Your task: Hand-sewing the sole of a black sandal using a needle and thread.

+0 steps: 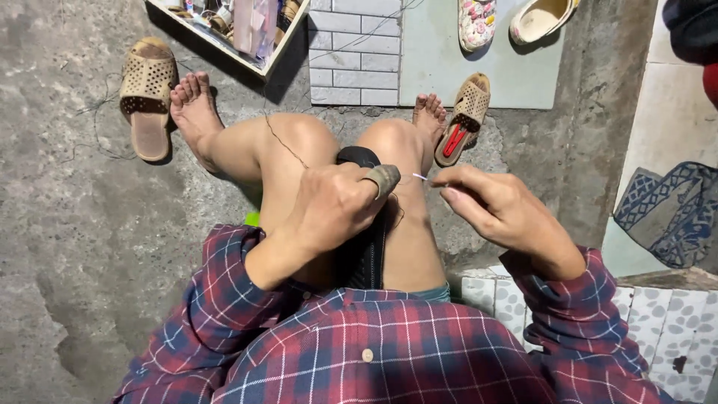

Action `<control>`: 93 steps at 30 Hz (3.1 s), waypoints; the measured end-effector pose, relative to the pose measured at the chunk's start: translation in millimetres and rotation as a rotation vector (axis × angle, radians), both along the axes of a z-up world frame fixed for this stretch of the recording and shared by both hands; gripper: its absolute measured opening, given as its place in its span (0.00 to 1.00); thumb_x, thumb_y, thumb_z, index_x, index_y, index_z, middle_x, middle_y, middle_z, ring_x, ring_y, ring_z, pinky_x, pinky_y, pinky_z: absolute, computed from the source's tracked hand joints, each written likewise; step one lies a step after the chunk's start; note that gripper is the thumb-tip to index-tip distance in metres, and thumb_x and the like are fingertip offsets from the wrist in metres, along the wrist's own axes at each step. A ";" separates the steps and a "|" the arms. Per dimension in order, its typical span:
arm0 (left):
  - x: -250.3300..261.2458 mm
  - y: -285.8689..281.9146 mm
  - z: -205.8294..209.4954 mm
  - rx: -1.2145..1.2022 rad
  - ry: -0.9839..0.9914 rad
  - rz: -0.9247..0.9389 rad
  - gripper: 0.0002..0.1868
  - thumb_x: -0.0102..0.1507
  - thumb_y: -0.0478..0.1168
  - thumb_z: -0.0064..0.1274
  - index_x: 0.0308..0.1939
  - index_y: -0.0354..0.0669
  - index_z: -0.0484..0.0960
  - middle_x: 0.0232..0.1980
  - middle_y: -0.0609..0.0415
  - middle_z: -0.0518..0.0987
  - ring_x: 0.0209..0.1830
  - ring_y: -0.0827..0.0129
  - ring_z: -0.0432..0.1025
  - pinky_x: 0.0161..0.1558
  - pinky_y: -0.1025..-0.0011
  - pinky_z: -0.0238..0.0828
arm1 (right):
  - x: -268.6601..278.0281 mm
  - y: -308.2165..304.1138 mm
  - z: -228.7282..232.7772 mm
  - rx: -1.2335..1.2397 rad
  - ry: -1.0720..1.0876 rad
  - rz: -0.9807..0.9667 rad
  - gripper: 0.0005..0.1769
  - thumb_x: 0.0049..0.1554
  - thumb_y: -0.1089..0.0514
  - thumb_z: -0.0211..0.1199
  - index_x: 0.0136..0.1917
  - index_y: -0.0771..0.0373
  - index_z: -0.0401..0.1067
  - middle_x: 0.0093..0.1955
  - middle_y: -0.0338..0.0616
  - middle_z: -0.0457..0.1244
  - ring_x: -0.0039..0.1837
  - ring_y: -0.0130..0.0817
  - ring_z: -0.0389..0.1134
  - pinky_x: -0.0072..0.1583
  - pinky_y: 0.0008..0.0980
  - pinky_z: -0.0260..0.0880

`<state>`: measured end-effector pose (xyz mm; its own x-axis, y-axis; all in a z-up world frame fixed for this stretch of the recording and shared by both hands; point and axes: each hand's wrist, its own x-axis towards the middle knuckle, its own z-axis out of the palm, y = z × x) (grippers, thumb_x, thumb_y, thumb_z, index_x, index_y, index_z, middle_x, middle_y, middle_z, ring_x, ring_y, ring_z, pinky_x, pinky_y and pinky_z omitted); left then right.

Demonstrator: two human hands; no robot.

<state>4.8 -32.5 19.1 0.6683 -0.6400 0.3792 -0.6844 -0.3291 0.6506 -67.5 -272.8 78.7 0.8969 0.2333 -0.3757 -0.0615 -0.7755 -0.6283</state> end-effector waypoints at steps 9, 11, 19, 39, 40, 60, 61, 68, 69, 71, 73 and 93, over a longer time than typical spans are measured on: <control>-15.3 26.1 -28.5 -0.081 -0.054 0.046 0.11 0.58 0.41 0.56 0.22 0.48 0.73 0.19 0.59 0.65 0.18 0.65 0.66 0.22 0.71 0.66 | 2.4 23.2 -13.1 -0.186 -0.279 0.164 0.10 0.57 0.51 0.55 0.52 0.47 0.70 0.37 0.38 0.64 0.38 0.42 0.69 0.38 0.43 0.70; -17.5 32.5 -36.6 -0.102 -0.078 0.052 0.16 0.60 0.43 0.53 0.19 0.48 0.69 0.19 0.61 0.64 0.18 0.67 0.64 0.23 0.74 0.64 | 5.7 28.1 -12.9 -0.268 -0.289 0.218 0.06 0.58 0.47 0.53 0.47 0.45 0.68 0.35 0.36 0.61 0.35 0.44 0.67 0.36 0.42 0.68; -15.0 36.3 -33.8 -0.162 -0.024 0.023 0.17 0.61 0.41 0.53 0.19 0.46 0.68 0.19 0.59 0.65 0.18 0.65 0.65 0.22 0.72 0.64 | 16.6 34.3 -1.3 0.220 -0.191 0.111 0.05 0.58 0.59 0.55 0.45 0.58 0.72 0.32 0.45 0.62 0.34 0.45 0.67 0.35 0.40 0.67; 19.3 39.9 -6.3 -0.457 1.053 -0.223 0.14 0.69 0.39 0.38 0.55 0.40 0.74 0.56 0.53 0.75 0.38 0.75 0.71 0.50 0.76 0.69 | 15.2 53.8 -30.6 0.187 -0.399 -0.027 0.01 0.54 0.67 0.60 0.41 0.68 0.69 0.33 0.43 0.63 0.31 0.32 0.61 0.35 0.30 0.59; 20.0 28.5 -9.7 -0.687 1.318 -0.149 0.12 0.65 0.47 0.42 0.41 0.41 0.71 0.49 0.46 0.78 0.42 0.64 0.72 0.52 0.68 0.69 | 15.4 53.5 -28.0 0.247 -0.285 -0.046 0.01 0.52 0.66 0.62 0.40 0.65 0.71 0.34 0.40 0.66 0.32 0.27 0.63 0.36 0.25 0.61; 134.7 46.0 -49.6 -0.319 1.281 0.321 0.15 0.70 0.49 0.46 0.32 0.47 0.67 0.20 0.63 0.70 0.12 0.79 0.64 0.15 0.82 0.69 | 5.9 38.2 -16.2 0.002 -0.369 0.083 0.21 0.64 0.60 0.53 0.70 0.57 0.61 0.41 0.43 0.54 0.36 0.33 0.56 0.34 0.29 0.59; 130.1 60.2 -65.8 0.192 0.791 0.378 0.18 0.71 0.49 0.48 0.33 0.40 0.68 0.26 0.50 0.71 0.21 0.59 0.66 0.23 0.64 0.67 | 1.3 37.2 -16.6 -0.054 -0.282 0.123 0.23 0.63 0.59 0.51 0.71 0.50 0.58 0.43 0.41 0.60 0.37 0.35 0.60 0.33 0.31 0.59; 73.8 62.5 -46.5 -0.102 0.078 -0.063 0.28 0.67 0.40 0.50 0.65 0.25 0.60 0.55 0.35 0.76 0.60 0.47 0.67 0.65 0.47 0.58 | -5.7 37.1 -27.4 -0.130 -0.191 0.204 0.30 0.60 0.61 0.49 0.72 0.39 0.55 0.46 0.36 0.66 0.39 0.36 0.65 0.34 0.35 0.63; 65.6 58.3 -43.7 -0.105 0.078 -0.059 0.28 0.67 0.40 0.50 0.65 0.25 0.60 0.55 0.35 0.76 0.60 0.47 0.67 0.65 0.47 0.58 | -4.7 34.7 -27.7 -0.131 -0.191 0.208 0.30 0.60 0.61 0.49 0.72 0.39 0.55 0.46 0.36 0.66 0.39 0.36 0.65 0.34 0.35 0.63; 49.5 49.6 -37.6 -0.003 0.173 -0.209 0.36 0.61 0.53 0.54 0.65 0.35 0.64 0.70 0.40 0.63 0.73 0.50 0.54 0.74 0.45 0.35 | -2.4 30.1 -28.1 -0.133 -0.218 0.274 0.29 0.61 0.60 0.49 0.73 0.40 0.54 0.49 0.37 0.66 0.36 0.38 0.63 0.30 0.33 0.58; 41.4 46.0 -35.4 -0.030 0.151 -0.227 0.26 0.56 0.55 0.60 0.40 0.40 0.66 0.67 0.40 0.66 0.71 0.48 0.57 0.73 0.43 0.36 | 2.3 28.7 -24.0 -0.164 -0.226 0.305 0.26 0.62 0.57 0.48 0.73 0.40 0.55 0.44 0.37 0.64 0.34 0.35 0.62 0.29 0.31 0.55; 27.2 23.9 -44.9 -0.072 0.063 -0.095 0.43 0.50 0.71 0.51 0.39 0.28 0.80 0.47 0.42 0.81 0.50 0.54 0.75 0.71 0.42 0.37 | 13.5 30.5 -31.4 -0.183 -0.340 0.408 0.24 0.61 0.58 0.55 0.70 0.46 0.63 0.39 0.36 0.57 0.30 0.33 0.56 0.26 0.31 0.56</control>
